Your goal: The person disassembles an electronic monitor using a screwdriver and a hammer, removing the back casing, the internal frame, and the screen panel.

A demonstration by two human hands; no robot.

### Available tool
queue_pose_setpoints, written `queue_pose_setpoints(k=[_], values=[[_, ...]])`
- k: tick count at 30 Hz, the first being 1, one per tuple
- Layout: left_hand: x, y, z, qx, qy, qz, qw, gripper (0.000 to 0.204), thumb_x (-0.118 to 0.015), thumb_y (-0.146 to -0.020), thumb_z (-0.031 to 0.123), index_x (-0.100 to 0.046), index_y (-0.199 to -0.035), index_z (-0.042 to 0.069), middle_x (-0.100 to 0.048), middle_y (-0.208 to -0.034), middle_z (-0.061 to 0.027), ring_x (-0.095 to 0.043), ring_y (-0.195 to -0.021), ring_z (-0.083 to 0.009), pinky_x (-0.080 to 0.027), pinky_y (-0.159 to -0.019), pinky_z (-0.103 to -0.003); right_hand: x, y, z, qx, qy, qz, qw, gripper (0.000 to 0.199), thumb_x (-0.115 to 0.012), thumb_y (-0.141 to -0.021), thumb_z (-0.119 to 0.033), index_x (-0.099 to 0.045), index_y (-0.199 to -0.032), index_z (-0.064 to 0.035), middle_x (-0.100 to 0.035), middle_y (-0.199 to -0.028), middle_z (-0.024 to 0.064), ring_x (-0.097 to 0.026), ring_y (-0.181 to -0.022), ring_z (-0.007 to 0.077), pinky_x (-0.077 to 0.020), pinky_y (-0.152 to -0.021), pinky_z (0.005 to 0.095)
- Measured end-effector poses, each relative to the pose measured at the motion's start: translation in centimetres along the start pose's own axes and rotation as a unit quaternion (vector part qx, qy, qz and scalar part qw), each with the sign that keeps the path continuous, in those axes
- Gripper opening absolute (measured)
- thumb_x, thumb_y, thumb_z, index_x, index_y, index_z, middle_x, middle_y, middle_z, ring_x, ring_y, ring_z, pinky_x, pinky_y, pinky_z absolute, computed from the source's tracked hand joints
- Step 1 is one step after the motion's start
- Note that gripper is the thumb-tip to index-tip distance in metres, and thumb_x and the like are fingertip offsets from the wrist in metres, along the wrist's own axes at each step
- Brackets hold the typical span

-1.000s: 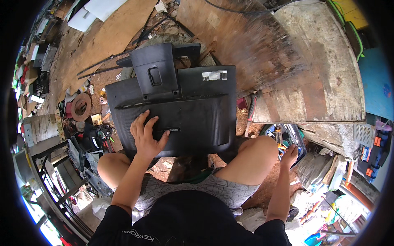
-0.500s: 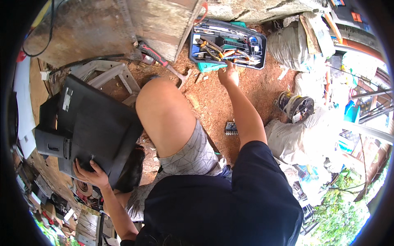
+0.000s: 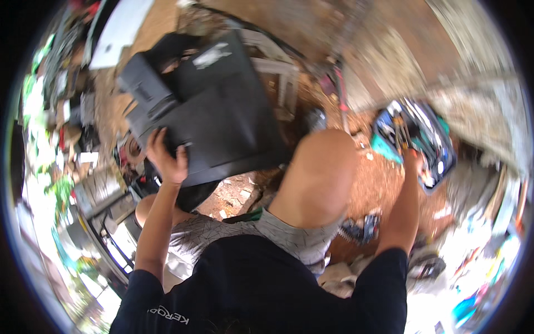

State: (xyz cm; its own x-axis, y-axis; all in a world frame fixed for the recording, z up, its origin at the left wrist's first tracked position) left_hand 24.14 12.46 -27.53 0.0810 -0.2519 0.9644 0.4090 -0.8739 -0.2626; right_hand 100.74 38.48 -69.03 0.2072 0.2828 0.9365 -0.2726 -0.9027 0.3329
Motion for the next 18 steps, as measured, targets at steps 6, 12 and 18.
queue_pose_setpoints(k=[6, 12, 18], values=[[1.8, -0.9, 0.3, 0.017, 0.072, 0.011, 0.997, 0.060, -0.074, -0.076, 0.035, -0.059, -0.127, 0.005, -0.051, -0.134, -0.0183, -0.046, -0.121, -0.0364, -0.032, -0.103, -0.046, 16.5, 11.5, -8.6, -0.086, -0.175, 0.199, 0.960, 0.036, -0.069, -0.090, -0.041, -0.067, -0.107, -0.0101, -0.072, -0.098, 0.0094, -0.069, -0.085, 0.0218, -0.0538, -0.072, 0.0352], [3.4, -2.7, -4.1, 0.004, 0.156, 0.044, 0.987, 0.043, -0.074, -0.078, 0.021, -0.065, -0.117, 0.006, -0.062, -0.123, -0.0134, -0.055, -0.110, -0.0325, -0.036, -0.098, -0.042, 35.5, 24.1, -27.2, 0.286, -0.174, 0.396, 0.855, 0.027, -0.057, -0.103, -0.019, -0.059, -0.111, 0.0072, -0.067, -0.103, 0.0166, -0.061, -0.086, 0.0243, -0.0512, -0.081, 0.0354], [2.6, -5.4, -7.6, 0.108, 0.215, 0.033, 0.970, 0.044, -0.078, -0.076, 0.024, -0.066, -0.115, 0.009, -0.066, -0.108, -0.0062, -0.059, -0.102, -0.0262, -0.037, -0.095, -0.041, 41.8, 38.7, -54.2, 0.578, -0.215, 0.048, 0.786, 0.031, -0.058, -0.100, -0.021, -0.060, -0.118, 0.0046, -0.064, -0.110, 0.0146, -0.066, -0.084, 0.0179, -0.0520, -0.073, 0.0273]])
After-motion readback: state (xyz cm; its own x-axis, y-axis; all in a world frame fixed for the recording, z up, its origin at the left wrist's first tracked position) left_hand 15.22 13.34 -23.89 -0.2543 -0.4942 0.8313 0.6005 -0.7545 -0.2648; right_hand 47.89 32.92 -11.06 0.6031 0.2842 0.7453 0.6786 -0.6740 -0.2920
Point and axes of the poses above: each hand's wrist, its own y-axis away from the middle knuckle, its own x-axis out of the back of the hand, z = x × y, the point moved 5 cm from there along -y, towards the middle knuckle
